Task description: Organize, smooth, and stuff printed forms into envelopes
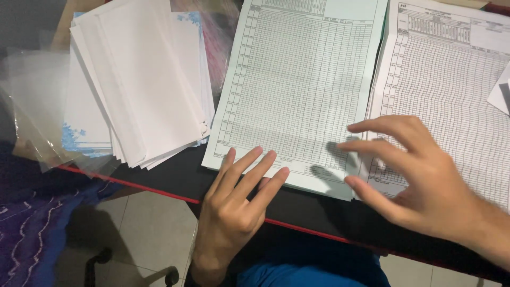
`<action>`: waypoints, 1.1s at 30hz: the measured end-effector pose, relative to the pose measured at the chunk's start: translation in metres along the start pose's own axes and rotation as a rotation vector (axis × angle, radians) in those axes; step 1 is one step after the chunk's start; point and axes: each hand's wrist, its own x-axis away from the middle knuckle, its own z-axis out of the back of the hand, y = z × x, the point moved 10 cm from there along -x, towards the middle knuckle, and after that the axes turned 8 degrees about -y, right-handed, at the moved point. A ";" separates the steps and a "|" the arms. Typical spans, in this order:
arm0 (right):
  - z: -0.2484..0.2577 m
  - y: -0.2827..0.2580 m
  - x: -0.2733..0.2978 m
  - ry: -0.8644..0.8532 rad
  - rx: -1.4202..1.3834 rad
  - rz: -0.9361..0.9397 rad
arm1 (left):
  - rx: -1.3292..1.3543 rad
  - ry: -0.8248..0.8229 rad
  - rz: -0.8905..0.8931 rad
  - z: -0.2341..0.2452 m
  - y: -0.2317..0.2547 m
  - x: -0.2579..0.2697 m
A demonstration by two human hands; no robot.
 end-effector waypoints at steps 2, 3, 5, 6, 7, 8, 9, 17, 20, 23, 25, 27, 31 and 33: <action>-0.013 -0.018 0.000 -0.063 0.062 0.178 | 0.051 -0.075 0.020 -0.006 -0.004 0.000; -0.018 -0.016 0.002 -0.059 0.063 0.176 | 0.050 -0.075 0.016 -0.006 -0.004 0.001; -0.030 -0.020 0.007 -0.065 0.215 0.246 | 0.061 -0.085 0.034 -0.008 -0.006 0.001; -0.028 -0.022 0.005 -0.061 0.217 0.243 | 0.061 -0.085 0.029 -0.008 -0.006 0.001; -0.030 -0.024 0.003 -0.094 0.253 0.247 | 0.073 -0.097 0.036 -0.010 -0.007 0.002; -0.032 -0.026 0.002 -0.128 0.288 0.250 | 0.085 -0.110 0.044 -0.012 -0.008 0.002; -0.031 -0.024 0.000 -0.128 0.287 0.244 | 0.089 -0.114 0.041 -0.013 -0.008 0.002; -0.040 -0.016 -0.017 -0.212 0.418 0.266 | 0.127 -0.153 0.076 -0.017 -0.012 0.002; -0.045 -0.008 -0.027 -0.249 0.428 0.243 | 0.099 -0.156 0.066 -0.017 -0.012 0.000; -0.051 0.015 -0.044 -0.305 0.409 0.174 | -0.005 -0.190 0.077 -0.023 -0.010 -0.002; -0.047 0.019 -0.059 -0.283 0.432 0.174 | 0.017 -0.180 0.098 -0.026 -0.011 -0.001; -0.043 0.024 -0.075 -0.260 0.454 0.174 | 0.037 -0.171 0.118 -0.028 -0.013 -0.001; -0.049 0.043 -0.102 -0.319 0.480 0.111 | 0.022 -0.169 0.111 -0.030 -0.014 0.001; -0.052 0.050 -0.110 -0.323 0.491 0.112 | 0.018 -0.167 0.100 -0.030 -0.014 0.002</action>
